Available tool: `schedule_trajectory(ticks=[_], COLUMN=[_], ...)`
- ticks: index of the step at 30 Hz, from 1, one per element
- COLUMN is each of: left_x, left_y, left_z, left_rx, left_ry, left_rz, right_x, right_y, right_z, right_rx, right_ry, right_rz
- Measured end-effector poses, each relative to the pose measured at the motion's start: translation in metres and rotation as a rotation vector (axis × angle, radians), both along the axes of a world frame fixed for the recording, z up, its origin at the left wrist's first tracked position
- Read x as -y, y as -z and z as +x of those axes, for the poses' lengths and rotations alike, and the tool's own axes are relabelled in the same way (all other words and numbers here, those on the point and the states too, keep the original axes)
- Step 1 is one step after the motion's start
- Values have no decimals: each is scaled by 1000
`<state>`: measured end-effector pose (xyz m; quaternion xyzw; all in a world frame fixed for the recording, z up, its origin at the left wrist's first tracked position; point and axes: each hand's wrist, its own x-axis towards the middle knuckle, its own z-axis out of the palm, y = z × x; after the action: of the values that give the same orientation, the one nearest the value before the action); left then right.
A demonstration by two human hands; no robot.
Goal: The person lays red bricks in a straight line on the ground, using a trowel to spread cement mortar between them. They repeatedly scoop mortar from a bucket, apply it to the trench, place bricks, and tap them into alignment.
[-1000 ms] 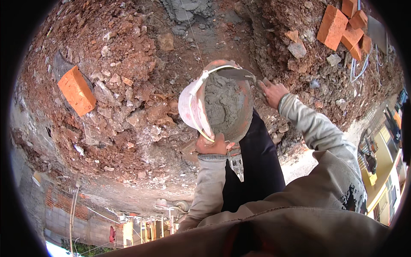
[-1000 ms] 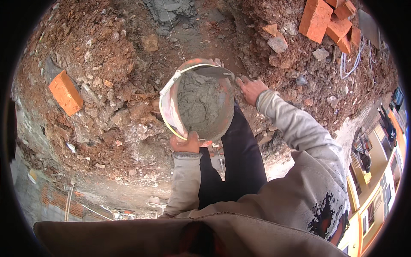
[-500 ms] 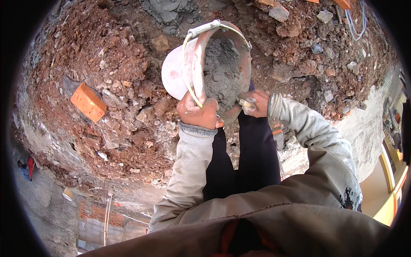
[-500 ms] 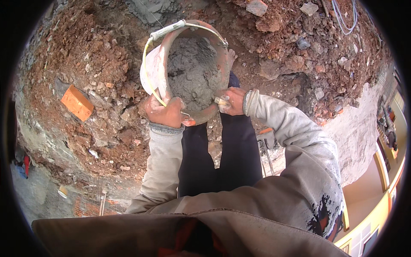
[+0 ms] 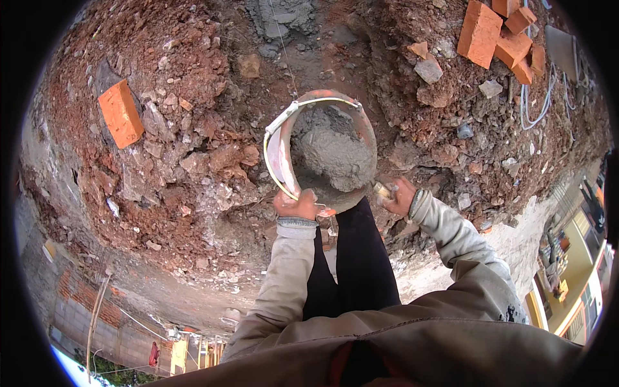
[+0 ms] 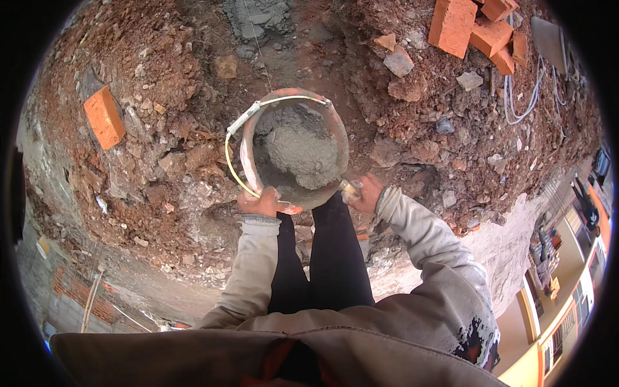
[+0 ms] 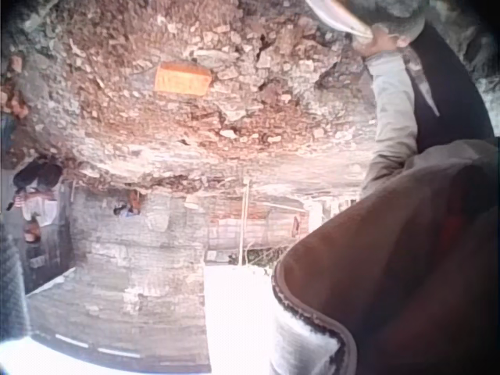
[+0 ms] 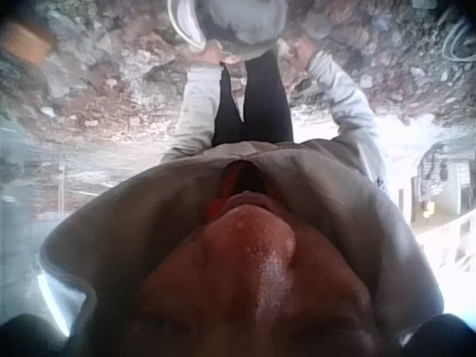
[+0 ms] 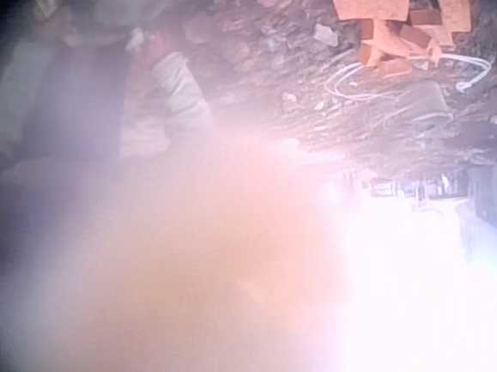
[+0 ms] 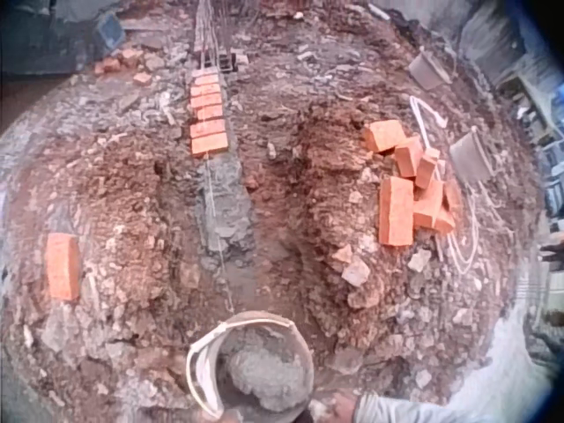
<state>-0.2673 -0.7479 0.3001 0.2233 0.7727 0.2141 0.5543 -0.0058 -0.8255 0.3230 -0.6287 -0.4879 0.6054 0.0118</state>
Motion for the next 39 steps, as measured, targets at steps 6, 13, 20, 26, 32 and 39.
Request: schedule_trajectory(ticks=[6,13,20,26,32,39], left_x=[45,114,107,142,108,108], left_y=[7,20,-13,7,5,3], left_z=[-6,-65,-53,-99,-99,-112], left_rx=[-197,-339,-247,-466,-197,-295], left_ry=[-174,-135,-466,-543,-444,-370], left_rz=[-77,-21,-55,-50,-141,-121], right_x=[4,-69,-126,-188,-199,-83], right_y=[37,116,229,285,367,247], right_z=[20,-10,-85,-135,-125,-102], right_rx=[215,190,-29,-639,-1061,-1052], right_ry=[-28,70,413,886,1101,996], right_rz=[219,230,195,-213,-501,-500])
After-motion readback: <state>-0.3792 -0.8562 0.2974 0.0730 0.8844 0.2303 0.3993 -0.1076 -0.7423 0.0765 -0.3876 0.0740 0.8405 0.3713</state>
